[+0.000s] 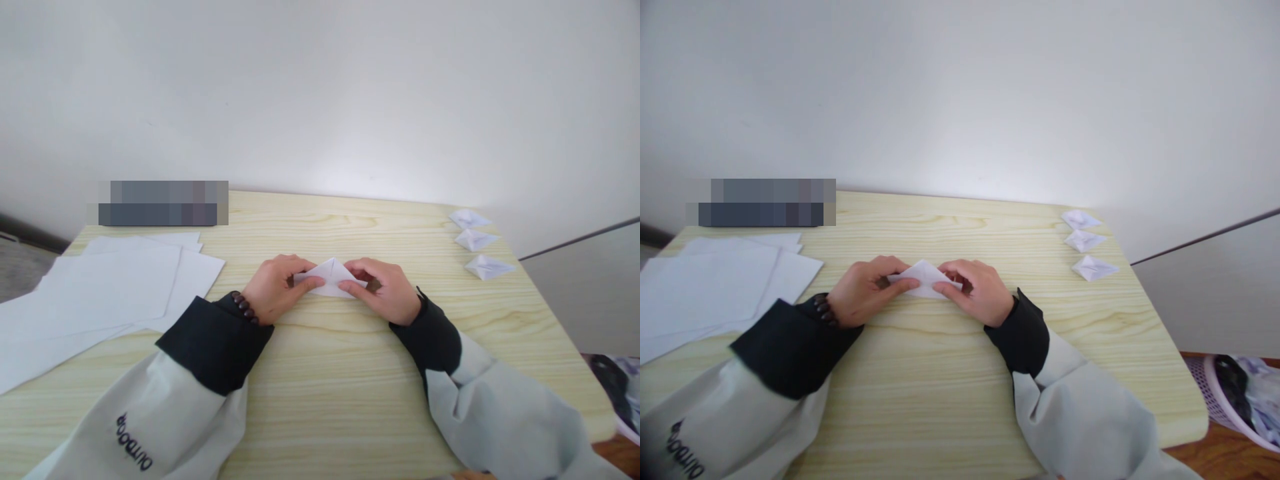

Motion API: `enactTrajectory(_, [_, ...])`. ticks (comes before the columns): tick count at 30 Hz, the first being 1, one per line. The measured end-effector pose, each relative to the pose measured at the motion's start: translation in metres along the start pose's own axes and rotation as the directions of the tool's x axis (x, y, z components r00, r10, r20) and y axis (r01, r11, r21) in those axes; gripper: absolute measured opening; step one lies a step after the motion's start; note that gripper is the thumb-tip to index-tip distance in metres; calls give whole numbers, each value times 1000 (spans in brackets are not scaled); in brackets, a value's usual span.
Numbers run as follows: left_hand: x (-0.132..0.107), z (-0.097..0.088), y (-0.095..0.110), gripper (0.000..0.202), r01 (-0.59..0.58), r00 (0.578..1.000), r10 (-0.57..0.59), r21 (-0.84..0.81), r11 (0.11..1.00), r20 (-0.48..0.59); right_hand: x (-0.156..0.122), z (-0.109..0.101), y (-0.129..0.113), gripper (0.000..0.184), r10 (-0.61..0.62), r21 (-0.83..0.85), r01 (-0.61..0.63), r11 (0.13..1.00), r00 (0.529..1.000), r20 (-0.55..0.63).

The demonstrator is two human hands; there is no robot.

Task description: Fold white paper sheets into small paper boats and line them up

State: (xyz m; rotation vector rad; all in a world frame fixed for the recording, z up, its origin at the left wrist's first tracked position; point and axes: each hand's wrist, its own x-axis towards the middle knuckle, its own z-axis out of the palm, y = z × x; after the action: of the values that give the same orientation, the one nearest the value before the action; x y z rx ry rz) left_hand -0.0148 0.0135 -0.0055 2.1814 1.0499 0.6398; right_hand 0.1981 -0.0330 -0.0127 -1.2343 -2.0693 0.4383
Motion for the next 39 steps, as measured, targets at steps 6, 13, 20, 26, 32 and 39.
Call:
enactTrajectory(6, [0, 1, 2, 26, 1, 1000, -2, -35, 999, -16, 2, 0, 0, 24, 24, -19, -23, 1000, 998, 55])
enactTrajectory(13, [0, 1, 0, 29, -65, 998, 65, -13, 998, 7, 2, -1, 3, 24, 35, 13, -36, 999, 998, 48])
enactTrajectory(20, [-1, 3, -4, 32, -154, 988, 153, 56, 986, 30, 0, 1, 4, 15, 52, 80, -53, 995, 999, 11])
enactTrajectory(26, [-1, 3, -6, 34, -170, 985, 167, 69, 983, 39, -2, 3, 3, 22, 113, 133, -111, 985, 994, -7])
enactTrajectory(32, [-1, 2, -1, 33, -79, 997, 79, 22, 997, 13, 0, 0, 1, 13, 53, 41, -53, 998, 999, -7])
enactTrajectory(39, [-1, 0, 2, 33, 150, 988, -152, -338, 929, 19, 0, -2, 0, 28, 44, 34, -44, 998, 999, 1])
